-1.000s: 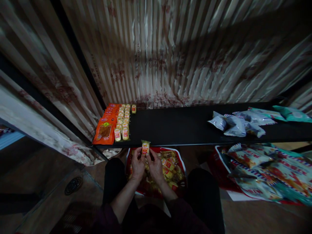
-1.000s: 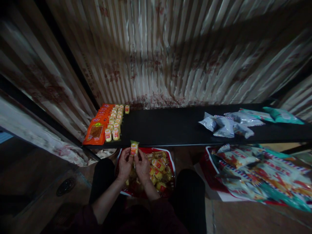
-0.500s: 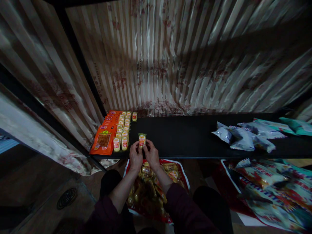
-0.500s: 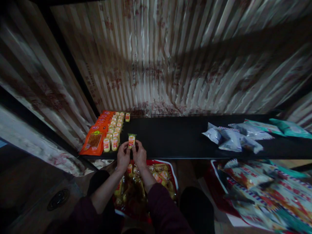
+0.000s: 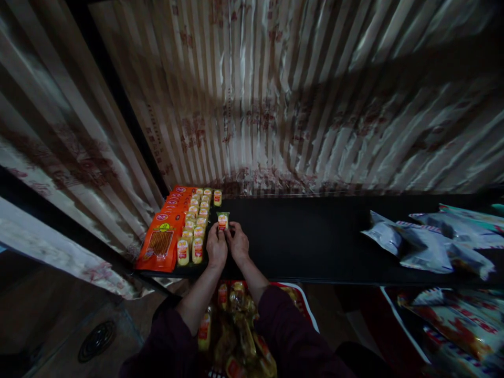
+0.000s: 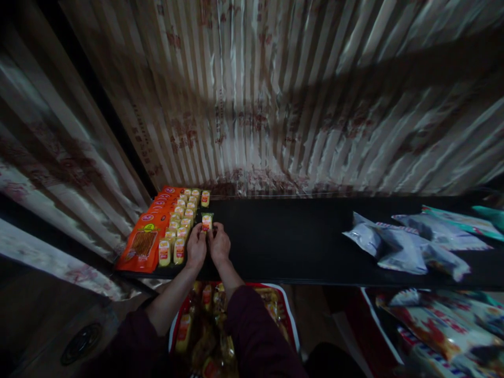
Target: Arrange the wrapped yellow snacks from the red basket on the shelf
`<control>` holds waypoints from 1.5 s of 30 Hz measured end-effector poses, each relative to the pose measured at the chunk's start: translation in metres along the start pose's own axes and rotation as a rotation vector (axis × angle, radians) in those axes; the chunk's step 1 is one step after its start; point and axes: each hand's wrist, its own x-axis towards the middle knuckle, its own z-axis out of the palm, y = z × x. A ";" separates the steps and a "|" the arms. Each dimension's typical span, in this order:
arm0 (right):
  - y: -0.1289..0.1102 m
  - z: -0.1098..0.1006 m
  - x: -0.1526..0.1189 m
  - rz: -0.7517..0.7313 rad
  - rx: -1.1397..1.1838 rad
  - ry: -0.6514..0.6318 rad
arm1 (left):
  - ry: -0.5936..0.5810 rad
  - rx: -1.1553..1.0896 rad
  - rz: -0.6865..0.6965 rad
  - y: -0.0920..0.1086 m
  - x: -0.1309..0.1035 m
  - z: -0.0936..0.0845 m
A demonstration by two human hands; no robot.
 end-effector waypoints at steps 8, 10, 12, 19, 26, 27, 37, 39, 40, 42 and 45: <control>0.000 0.019 0.034 0.019 -0.041 -0.034 | 0.021 -0.055 -0.009 -0.008 0.037 0.016; -0.003 0.023 0.041 0.038 -0.049 -0.053 | 0.032 -0.052 -0.014 -0.011 0.043 0.019; -0.006 0.026 0.048 0.045 -0.069 -0.076 | 0.032 -0.024 -0.024 -0.014 0.047 0.022; -0.014 0.029 0.060 0.054 -0.199 -0.165 | -0.030 0.257 0.036 -0.018 0.053 0.027; -0.013 0.034 0.067 0.028 -0.215 -0.182 | 0.007 0.302 0.038 -0.020 0.064 0.031; -0.013 0.036 0.068 0.020 -0.214 -0.184 | 0.012 0.302 0.042 -0.020 0.065 0.031; -0.009 0.045 0.075 -0.046 -0.219 -0.131 | 0.002 0.268 0.042 -0.023 0.074 0.034; -0.008 0.047 0.076 -0.044 -0.222 -0.134 | -0.006 0.250 0.041 -0.024 0.075 0.034; -0.008 0.047 0.077 -0.044 -0.223 -0.136 | -0.011 0.241 0.041 -0.024 0.075 0.034; -0.007 0.048 0.079 -0.054 -0.226 -0.137 | -0.023 0.224 0.039 -0.024 0.076 0.034; -0.006 0.049 0.081 -0.095 -0.231 -0.141 | -0.025 0.208 0.029 -0.022 0.076 0.034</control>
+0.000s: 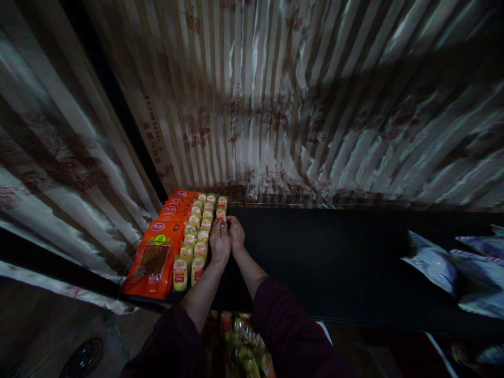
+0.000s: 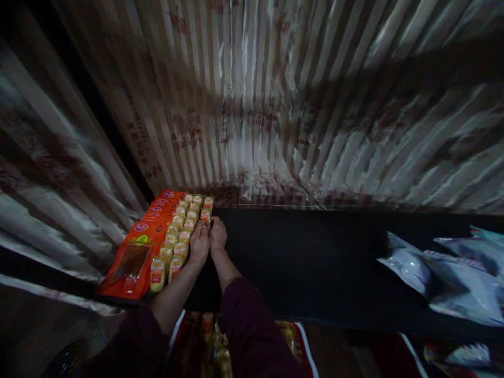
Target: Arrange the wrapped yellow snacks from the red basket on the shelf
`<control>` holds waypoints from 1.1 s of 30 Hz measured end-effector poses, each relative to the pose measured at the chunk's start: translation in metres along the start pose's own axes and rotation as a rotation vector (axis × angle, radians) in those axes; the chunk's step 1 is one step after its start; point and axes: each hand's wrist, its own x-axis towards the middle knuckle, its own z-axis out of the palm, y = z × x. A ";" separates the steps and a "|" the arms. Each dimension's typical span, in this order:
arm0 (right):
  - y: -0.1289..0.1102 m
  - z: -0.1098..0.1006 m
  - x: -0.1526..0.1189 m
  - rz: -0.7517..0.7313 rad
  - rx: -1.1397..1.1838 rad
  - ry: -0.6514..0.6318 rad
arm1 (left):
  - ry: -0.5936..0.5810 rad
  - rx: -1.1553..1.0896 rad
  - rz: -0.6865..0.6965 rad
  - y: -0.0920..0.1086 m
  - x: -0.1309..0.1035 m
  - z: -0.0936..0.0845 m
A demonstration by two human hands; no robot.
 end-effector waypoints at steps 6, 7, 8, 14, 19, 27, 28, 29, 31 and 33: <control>0.004 0.004 0.003 0.000 0.000 0.058 | -0.005 -0.023 0.029 0.001 -0.003 0.000; 0.005 0.005 0.004 -0.004 0.007 0.070 | -0.008 -0.021 0.037 0.000 -0.004 0.000; 0.006 0.006 0.006 -0.016 0.015 0.076 | -0.010 -0.017 0.044 -0.001 -0.005 0.000; 0.006 0.009 0.020 0.010 0.144 0.016 | -0.021 -0.023 0.099 -0.001 -0.009 0.001; 0.001 0.009 0.025 0.045 0.187 -0.051 | -0.036 -0.068 0.118 0.001 -0.010 0.003; -0.002 0.011 0.029 0.055 0.165 -0.063 | -0.017 -0.059 0.151 0.000 -0.005 0.004; -0.002 0.011 0.031 0.058 0.162 -0.063 | -0.013 -0.064 0.143 0.000 -0.005 0.003; -0.003 0.011 0.033 0.058 0.162 -0.059 | -0.012 -0.069 0.133 -0.001 -0.004 0.003; -0.004 0.010 0.037 0.055 0.168 -0.041 | -0.014 -0.072 0.114 -0.001 -0.004 0.002; -0.006 0.010 0.040 0.048 0.190 -0.031 | -0.013 -0.067 0.106 0.000 -0.003 0.002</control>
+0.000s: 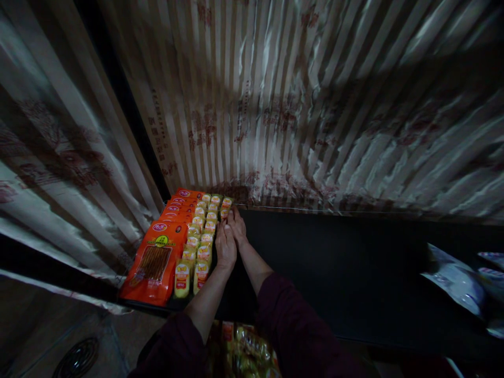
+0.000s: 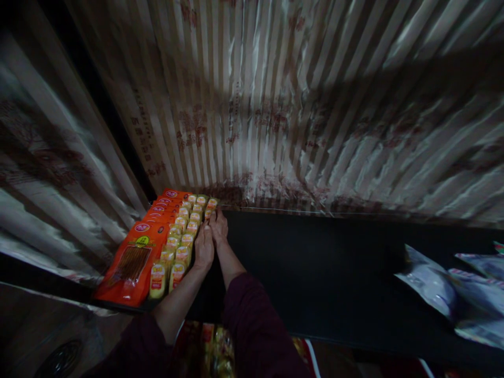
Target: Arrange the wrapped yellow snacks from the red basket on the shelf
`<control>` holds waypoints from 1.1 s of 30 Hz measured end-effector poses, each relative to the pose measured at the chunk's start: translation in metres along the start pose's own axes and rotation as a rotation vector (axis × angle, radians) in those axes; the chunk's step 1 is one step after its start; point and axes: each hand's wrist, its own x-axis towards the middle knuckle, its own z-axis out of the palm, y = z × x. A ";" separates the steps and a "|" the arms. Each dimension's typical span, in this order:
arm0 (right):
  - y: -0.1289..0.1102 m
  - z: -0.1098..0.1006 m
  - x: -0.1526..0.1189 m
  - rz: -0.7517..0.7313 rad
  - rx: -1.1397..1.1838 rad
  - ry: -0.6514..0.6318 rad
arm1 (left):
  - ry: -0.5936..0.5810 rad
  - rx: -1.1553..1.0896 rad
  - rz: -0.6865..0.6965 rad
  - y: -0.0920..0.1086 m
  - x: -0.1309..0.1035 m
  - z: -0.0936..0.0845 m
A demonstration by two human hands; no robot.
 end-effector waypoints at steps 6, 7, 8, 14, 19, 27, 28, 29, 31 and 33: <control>-0.003 -0.004 0.008 0.035 0.087 -0.008 | 0.021 -0.007 0.015 -0.001 0.002 0.002; -0.003 -0.004 0.010 0.037 0.098 -0.007 | 0.023 -0.012 0.020 -0.002 0.003 0.002; -0.004 -0.004 0.011 0.038 0.108 -0.006 | 0.023 -0.014 0.021 -0.002 0.004 0.003; -0.008 -0.006 0.020 0.059 0.077 -0.022 | 0.036 0.014 0.008 -0.002 0.009 0.003; -0.006 -0.007 0.025 0.045 0.046 -0.012 | 0.025 0.013 0.027 -0.001 0.009 0.001; -0.003 -0.006 0.014 0.086 0.063 0.071 | -0.002 0.018 0.072 0.006 -0.002 0.001; -0.002 -0.006 0.010 0.102 0.057 0.101 | -0.003 0.021 0.069 0.007 -0.004 0.000; -0.002 -0.006 0.006 0.122 0.049 0.130 | -0.005 0.023 0.067 0.007 -0.006 0.000; -0.001 -0.006 -0.002 0.152 0.034 0.165 | -0.005 0.021 0.069 0.009 -0.011 -0.001; -0.001 -0.006 -0.010 0.157 0.012 0.165 | -0.003 0.015 0.071 0.009 -0.015 -0.002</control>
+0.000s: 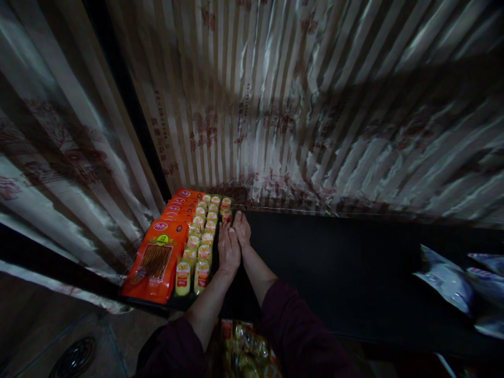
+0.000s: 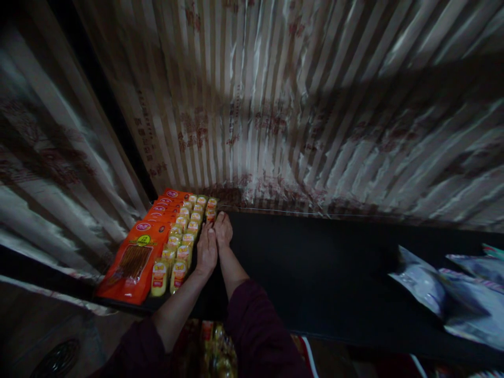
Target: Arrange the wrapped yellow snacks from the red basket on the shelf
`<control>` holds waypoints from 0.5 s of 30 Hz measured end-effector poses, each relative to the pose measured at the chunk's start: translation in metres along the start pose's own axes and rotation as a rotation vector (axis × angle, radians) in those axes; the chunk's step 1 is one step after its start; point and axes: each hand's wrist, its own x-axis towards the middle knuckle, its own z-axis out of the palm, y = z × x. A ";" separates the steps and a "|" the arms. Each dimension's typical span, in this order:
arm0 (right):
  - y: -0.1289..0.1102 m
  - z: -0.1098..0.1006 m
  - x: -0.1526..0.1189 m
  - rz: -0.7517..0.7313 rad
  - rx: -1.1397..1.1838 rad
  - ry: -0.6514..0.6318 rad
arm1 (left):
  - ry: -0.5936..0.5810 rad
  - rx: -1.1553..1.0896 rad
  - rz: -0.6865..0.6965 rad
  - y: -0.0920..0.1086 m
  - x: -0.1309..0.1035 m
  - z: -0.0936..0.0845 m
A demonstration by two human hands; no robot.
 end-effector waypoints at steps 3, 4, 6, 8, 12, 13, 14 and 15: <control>-0.001 0.000 -0.007 0.004 -0.038 -0.041 | 0.002 -0.004 -0.004 0.002 -0.004 -0.003; -0.002 0.000 -0.008 0.008 -0.043 -0.056 | 0.000 -0.005 -0.008 0.002 -0.004 -0.004; -0.003 0.001 -0.009 -0.011 -0.032 -0.085 | -0.008 -0.008 -0.018 0.003 -0.004 -0.005; -0.004 0.001 -0.010 -0.051 -0.002 -0.099 | -0.018 -0.010 -0.031 0.002 -0.003 -0.007; -0.002 -0.002 -0.011 -0.060 0.031 -0.105 | -0.022 -0.003 -0.048 0.000 -0.001 -0.007; -0.002 -0.004 -0.011 -0.050 0.029 -0.107 | -0.021 -0.001 -0.048 0.000 -0.002 -0.006; -0.002 -0.005 -0.011 -0.039 0.026 -0.109 | -0.022 0.001 -0.047 0.000 -0.002 -0.006; -0.002 -0.007 -0.011 -0.031 0.023 -0.111 | -0.023 0.003 -0.047 -0.001 -0.002 -0.006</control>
